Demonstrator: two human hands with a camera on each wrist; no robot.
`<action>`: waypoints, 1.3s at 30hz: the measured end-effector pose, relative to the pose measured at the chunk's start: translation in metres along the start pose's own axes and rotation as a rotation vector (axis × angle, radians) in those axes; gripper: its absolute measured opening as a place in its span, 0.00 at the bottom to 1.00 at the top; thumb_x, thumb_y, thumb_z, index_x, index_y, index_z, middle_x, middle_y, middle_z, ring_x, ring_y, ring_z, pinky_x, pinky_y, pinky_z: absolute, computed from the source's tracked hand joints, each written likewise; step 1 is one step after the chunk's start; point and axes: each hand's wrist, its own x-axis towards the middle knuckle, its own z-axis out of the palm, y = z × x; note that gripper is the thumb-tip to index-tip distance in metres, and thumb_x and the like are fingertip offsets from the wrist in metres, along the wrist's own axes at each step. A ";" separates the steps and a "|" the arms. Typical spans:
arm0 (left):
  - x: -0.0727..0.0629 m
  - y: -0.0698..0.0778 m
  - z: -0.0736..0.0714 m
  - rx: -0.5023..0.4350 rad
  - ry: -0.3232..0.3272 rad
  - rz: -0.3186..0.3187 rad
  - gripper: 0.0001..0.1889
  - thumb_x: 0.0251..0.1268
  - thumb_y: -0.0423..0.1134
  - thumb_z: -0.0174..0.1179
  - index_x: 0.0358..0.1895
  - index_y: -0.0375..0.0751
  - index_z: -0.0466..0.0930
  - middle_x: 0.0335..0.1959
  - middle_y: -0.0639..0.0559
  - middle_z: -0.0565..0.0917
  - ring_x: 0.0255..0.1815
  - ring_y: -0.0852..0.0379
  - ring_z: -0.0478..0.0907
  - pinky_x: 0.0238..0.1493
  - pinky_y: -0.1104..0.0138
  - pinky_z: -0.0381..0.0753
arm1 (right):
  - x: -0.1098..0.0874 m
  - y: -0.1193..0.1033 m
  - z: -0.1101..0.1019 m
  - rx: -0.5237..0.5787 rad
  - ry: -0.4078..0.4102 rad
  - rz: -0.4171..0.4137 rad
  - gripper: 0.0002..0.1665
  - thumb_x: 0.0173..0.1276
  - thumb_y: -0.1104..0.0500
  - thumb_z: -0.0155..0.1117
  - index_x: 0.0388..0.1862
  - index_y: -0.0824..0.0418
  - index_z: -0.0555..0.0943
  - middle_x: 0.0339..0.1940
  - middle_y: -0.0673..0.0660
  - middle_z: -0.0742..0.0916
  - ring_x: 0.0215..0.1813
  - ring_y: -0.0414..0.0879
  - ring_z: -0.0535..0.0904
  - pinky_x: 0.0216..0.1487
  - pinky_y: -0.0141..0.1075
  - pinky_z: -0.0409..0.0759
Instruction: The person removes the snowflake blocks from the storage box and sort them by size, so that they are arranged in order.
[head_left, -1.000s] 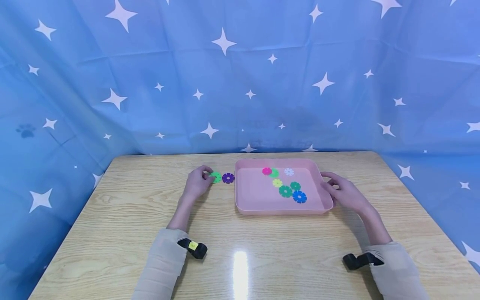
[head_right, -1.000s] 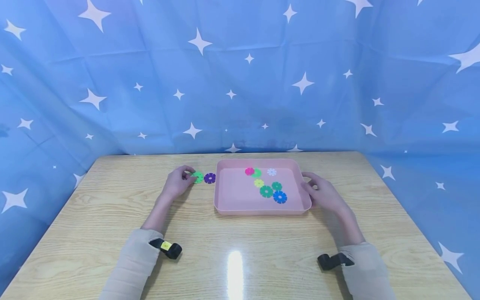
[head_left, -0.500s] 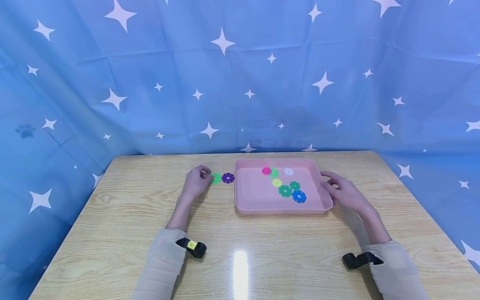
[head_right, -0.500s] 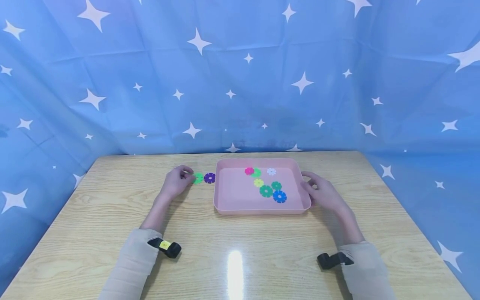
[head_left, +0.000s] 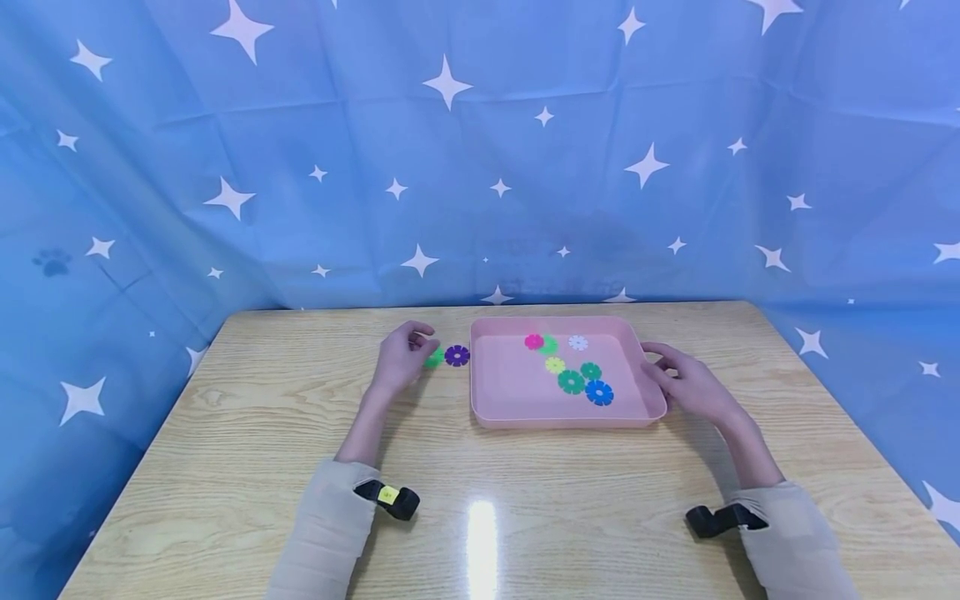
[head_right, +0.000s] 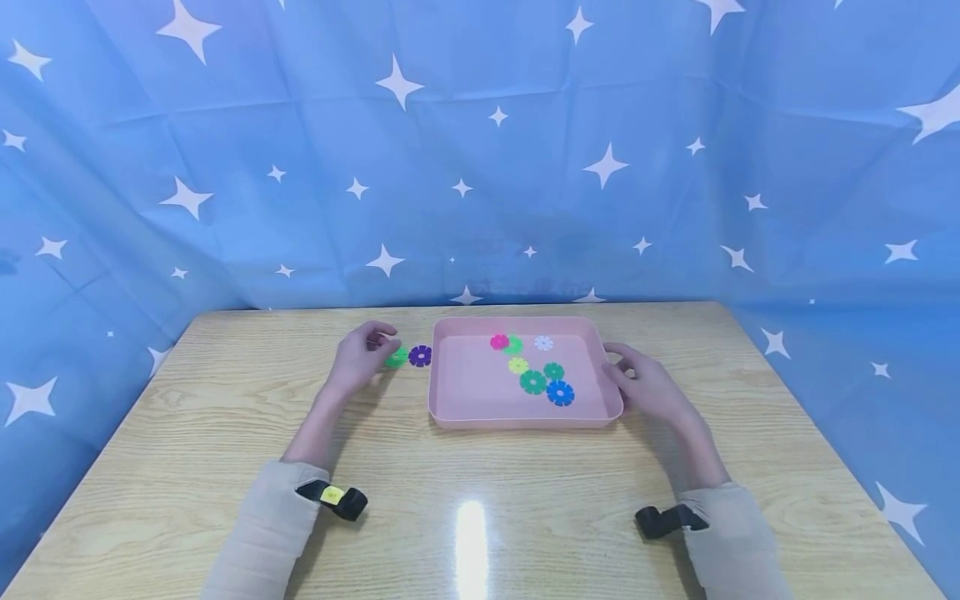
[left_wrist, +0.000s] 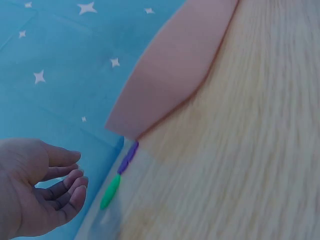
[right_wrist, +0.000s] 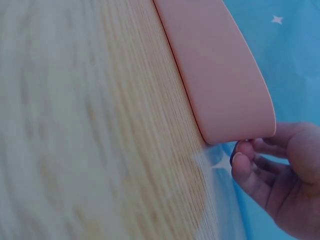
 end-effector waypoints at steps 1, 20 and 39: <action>0.000 0.004 0.001 -0.010 0.000 0.011 0.14 0.69 0.33 0.63 0.53 0.29 0.79 0.39 0.42 0.81 0.39 0.51 0.78 0.39 0.66 0.79 | 0.000 0.000 0.000 0.001 0.000 0.000 0.32 0.82 0.51 0.51 0.76 0.68 0.62 0.41 0.65 0.82 0.27 0.49 0.78 0.26 0.40 0.78; -0.012 0.047 0.048 -0.110 -0.099 0.125 0.12 0.69 0.31 0.63 0.52 0.30 0.80 0.37 0.44 0.82 0.39 0.52 0.77 0.41 0.68 0.78 | 0.001 0.001 0.001 -0.021 0.006 -0.010 0.32 0.82 0.51 0.50 0.75 0.68 0.63 0.41 0.64 0.82 0.30 0.49 0.78 0.26 0.38 0.77; -0.019 0.067 0.107 -0.082 -0.256 0.123 0.12 0.69 0.33 0.65 0.52 0.34 0.81 0.37 0.51 0.82 0.39 0.57 0.78 0.44 0.69 0.79 | 0.001 0.002 -0.001 -0.016 -0.001 -0.008 0.33 0.82 0.51 0.51 0.76 0.69 0.62 0.43 0.65 0.82 0.30 0.49 0.79 0.26 0.38 0.77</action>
